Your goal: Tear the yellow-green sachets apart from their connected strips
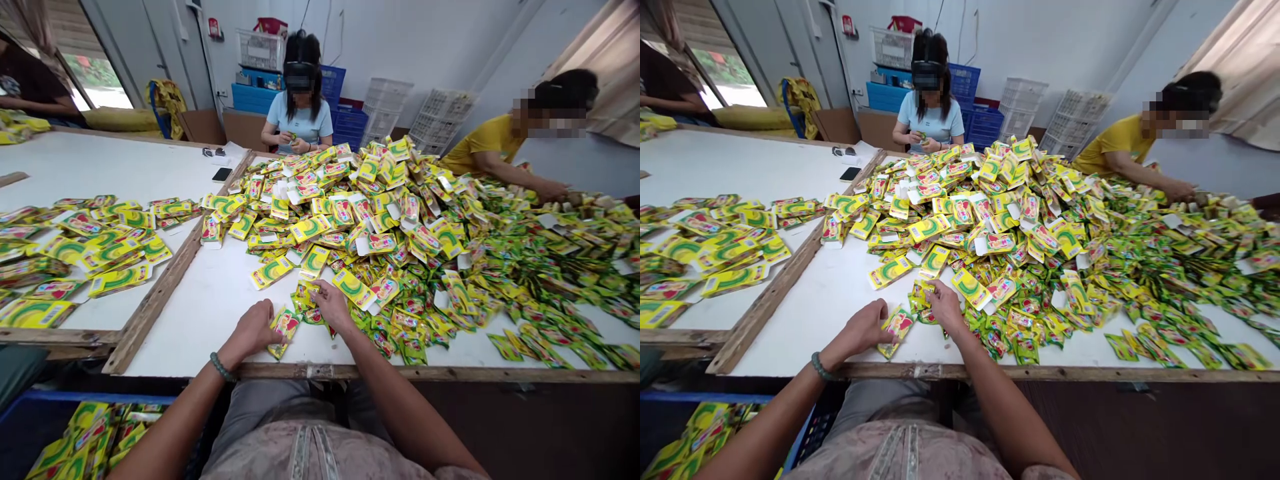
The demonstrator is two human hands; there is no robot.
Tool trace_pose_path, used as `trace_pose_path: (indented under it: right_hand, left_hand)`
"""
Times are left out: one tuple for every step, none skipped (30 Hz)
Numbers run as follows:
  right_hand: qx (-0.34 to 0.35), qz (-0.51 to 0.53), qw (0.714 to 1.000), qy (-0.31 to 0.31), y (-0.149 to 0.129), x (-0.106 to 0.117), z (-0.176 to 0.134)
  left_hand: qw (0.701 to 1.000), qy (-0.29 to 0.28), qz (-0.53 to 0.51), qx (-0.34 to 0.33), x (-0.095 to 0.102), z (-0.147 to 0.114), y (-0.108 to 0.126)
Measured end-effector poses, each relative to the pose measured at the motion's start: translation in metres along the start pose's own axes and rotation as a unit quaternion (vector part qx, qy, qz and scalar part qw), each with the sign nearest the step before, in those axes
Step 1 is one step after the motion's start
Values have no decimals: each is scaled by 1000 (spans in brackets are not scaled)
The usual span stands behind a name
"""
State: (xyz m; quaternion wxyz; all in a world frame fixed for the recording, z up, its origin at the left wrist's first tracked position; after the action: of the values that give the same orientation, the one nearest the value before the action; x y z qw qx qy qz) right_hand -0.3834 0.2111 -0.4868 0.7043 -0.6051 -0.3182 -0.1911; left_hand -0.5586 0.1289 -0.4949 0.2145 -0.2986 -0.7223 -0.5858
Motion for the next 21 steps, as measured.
trace_pose_path:
  right_hand:
    - [2,-17,1000,9,-1,3,-2]
    - [3,-28,1000,13,-3,5,-4]
    - [4,-33,999,13,-5,7,-6]
    - [4,-29,999,16,-7,9,-8]
    - [3,-15,1000,20,-8,12,-9]
    - [2,10,1000,24,-10,15,-10]
    - [2,39,999,30,-11,17,-11]
    - [4,63,998,30,-13,19,-11]
    - [10,74,997,20,-15,18,-11]
    - [17,69,997,3,-18,16,-11]
    - [25,50,998,-17,-20,14,-11]
    - [31,25,999,-36,-22,11,-11]
    - [37,0,998,-55,-23,8,-11]
    - [43,-19,996,-74,-24,6,-12]
    - [48,-30,994,-92,-25,4,-12]
    - [52,-36,992,-112,-27,2,-13]
    - [56,-41,989,-132,-29,0,-14]
    - [58,-44,986,-149,-30,-1,-14]
    - [59,-44,984,-163,-32,-2,-13]
    - [58,-40,982,-174,-34,-2,-13]
    - [58,-33,981,-184,-36,-3,-12]
  left_hand:
    - [1000,2,-18,11,-2,-1,0]
    - [999,3,-40,21,-5,-3,0]
    - [998,5,-65,28,-7,-4,0]
    - [995,8,-90,29,-9,-5,0]
    - [993,14,-117,25,-10,-5,0]
    - [989,21,-145,15,-9,-5,0]
    - [984,28,-178,0,-8,-6,0]
    - [975,34,-217,-16,-6,-6,0]
    - [964,37,-263,-31,-4,-7,0]
    - [948,36,-314,-41,-3,-7,-1]
    - [929,31,-366,-44,-3,-8,-2]
    - [909,21,-414,-42,-3,-10,-3]
    - [888,10,-459,-35,-5,-11,-5]
    - [868,-2,-497,-26,-7,-13,-5]
    - [849,-15,-528,-15,-10,-16,-6]
    - [830,-27,-557,-2,-14,-18,-6]
    - [811,-36,-583,13,-17,-20,-7]
    - [793,-43,-607,28,-20,-21,-8]
    - [777,-46,-627,41,-23,-22,-9]
    - [763,-46,-643,52,-25,-23,-10]
    - [752,-46,-655,59,-26,-23,-11]
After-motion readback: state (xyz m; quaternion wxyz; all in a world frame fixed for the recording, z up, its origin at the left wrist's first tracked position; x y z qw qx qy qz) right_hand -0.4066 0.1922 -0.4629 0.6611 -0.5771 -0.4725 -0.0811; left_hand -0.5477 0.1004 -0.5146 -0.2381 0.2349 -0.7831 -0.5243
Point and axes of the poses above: each hand's wrist, its own z-axis towards the middle knuckle, its own x-axis out of the back of the hand, y = z × x, the point moved 9 cm from there along z, towards the middle knuckle, and after that the axes turned 13 degrees about -z, right-handed, at the moved point
